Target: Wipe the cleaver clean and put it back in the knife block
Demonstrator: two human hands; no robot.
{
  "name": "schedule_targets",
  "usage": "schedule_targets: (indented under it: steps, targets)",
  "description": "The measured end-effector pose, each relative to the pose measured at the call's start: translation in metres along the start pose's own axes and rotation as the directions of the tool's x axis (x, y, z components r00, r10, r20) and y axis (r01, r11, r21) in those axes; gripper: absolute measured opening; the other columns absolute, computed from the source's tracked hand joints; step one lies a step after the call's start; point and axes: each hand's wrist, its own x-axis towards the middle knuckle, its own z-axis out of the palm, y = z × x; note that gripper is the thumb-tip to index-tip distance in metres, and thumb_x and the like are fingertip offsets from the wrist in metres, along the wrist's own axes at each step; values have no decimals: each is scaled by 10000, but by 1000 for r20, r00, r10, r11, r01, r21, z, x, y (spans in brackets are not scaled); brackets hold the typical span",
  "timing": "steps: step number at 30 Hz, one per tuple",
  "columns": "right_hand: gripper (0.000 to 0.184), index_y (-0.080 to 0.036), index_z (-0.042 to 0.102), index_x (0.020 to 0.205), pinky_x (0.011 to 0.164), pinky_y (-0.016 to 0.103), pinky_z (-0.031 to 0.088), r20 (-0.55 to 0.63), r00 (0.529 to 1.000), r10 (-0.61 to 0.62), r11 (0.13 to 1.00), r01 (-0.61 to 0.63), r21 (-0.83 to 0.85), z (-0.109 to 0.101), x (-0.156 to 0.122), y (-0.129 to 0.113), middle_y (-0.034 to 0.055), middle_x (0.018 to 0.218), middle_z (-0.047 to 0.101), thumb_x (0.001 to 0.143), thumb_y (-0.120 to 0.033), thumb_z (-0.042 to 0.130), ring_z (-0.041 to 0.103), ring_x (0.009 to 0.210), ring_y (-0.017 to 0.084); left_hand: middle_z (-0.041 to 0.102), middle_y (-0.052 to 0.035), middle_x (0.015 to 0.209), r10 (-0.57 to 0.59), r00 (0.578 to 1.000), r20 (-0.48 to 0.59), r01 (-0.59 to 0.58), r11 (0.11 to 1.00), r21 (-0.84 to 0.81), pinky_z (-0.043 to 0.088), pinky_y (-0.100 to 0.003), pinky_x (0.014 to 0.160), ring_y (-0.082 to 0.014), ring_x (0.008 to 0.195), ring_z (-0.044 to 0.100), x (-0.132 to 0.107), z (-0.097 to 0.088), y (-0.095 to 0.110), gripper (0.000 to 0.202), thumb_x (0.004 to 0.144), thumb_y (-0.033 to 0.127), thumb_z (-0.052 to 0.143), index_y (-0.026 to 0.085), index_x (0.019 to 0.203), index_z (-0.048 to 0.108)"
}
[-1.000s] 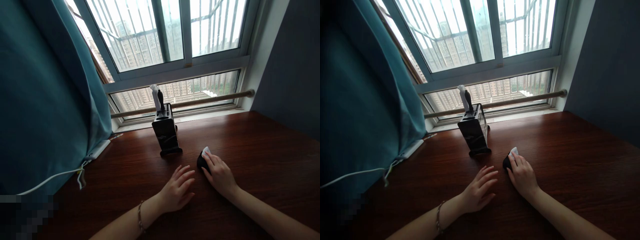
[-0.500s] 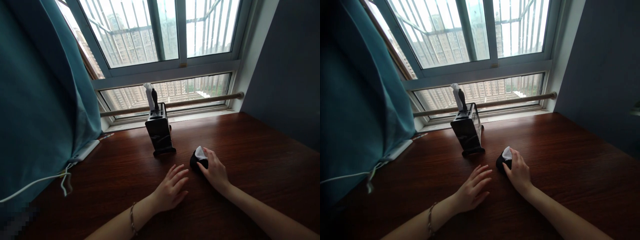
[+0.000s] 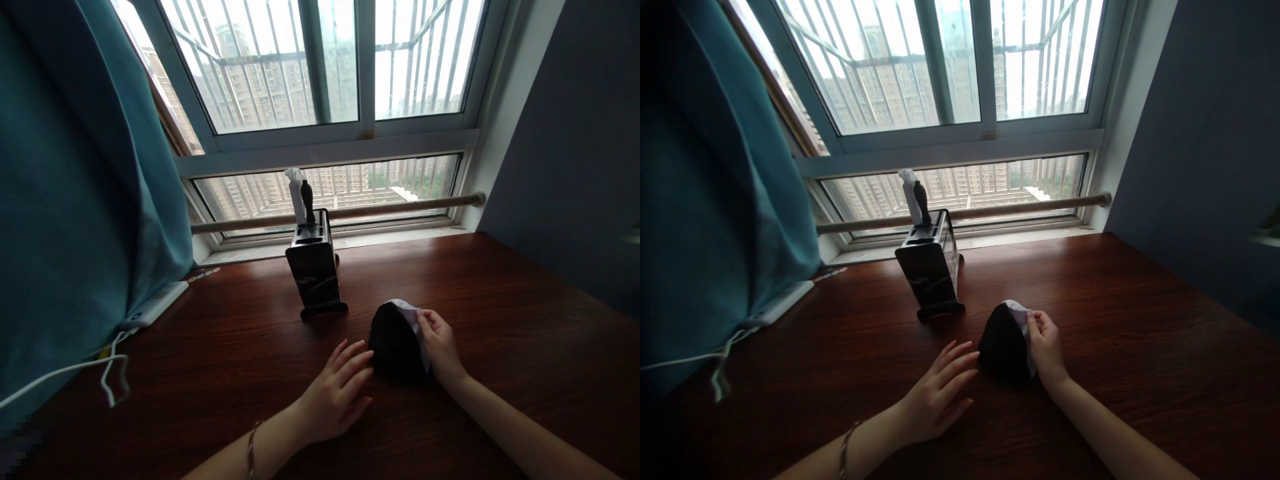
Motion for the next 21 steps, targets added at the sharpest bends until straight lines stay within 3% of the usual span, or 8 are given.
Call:
schedule_targets:
  steps: [3,7,10,13,15,18,21]
  targets:
    - [357,-179,546,836,568,260,441,-15,996,92,989,-89,120,1,3,6,16,698,617,738,-521,529,555,608,155,442,-173,1316,-1,1000,6,1,1000,-1,250,-543,1051,-298,1318,243,1,0,-1,377,829,200,506,113,1190,443]
    - [414,-179,527,916,600,287,475,10,991,130,986,-130,108,0,5,7,39,766,643,721,-544,535,594,661,181,447,-174,1312,-1,1000,4,1,1000,0,244,-539,1055,-295,1316,250,0,-1,0,376,828,194,508,111,1189,450]
    - [557,-161,503,1034,684,324,489,5,998,63,996,-63,-61,1,5,5,77,889,654,633,-524,634,615,772,215,447,-171,1313,6,1000,5,-6,1000,8,242,-535,1057,-295,1313,257,-1,-3,2,380,826,199,512,112,1192,455]
    - [641,-151,526,1092,803,361,454,-35,996,-78,946,62,-318,1,2,3,95,980,644,562,-473,689,596,893,240,451,-169,1312,13,1000,8,-13,1000,26,243,-534,1056,-296,1312,259,-3,-5,4,375,828,204,508,113,1189,460]
    - [526,-166,577,1042,789,349,443,16,994,-108,911,105,-399,0,0,1,75,933,657,606,-449,651,599,862,232,453,-164,1313,18,1000,11,-19,999,45,243,-532,1057,-295,1312,258,-4,-6,5,368,832,207,501,114,1187,462]
    - [301,-173,629,817,648,297,430,107,990,-93,907,128,-402,-2,-1,0,33,718,646,704,-442,555,582,693,198,462,-157,1306,26,1000,-1,-26,997,70,250,-522,1059,-292,1309,267,-4,-8,7,363,833,207,497,121,1183,462]
    - [309,-169,595,759,574,272,409,66,994,-91,947,107,-301,-4,2,1,18,650,602,739,-467,518,543,627,176,483,-154,1283,32,998,-48,-29,997,71,270,-516,1053,-286,1294,300,-5,-10,7,360,830,194,492,131,1183,458]
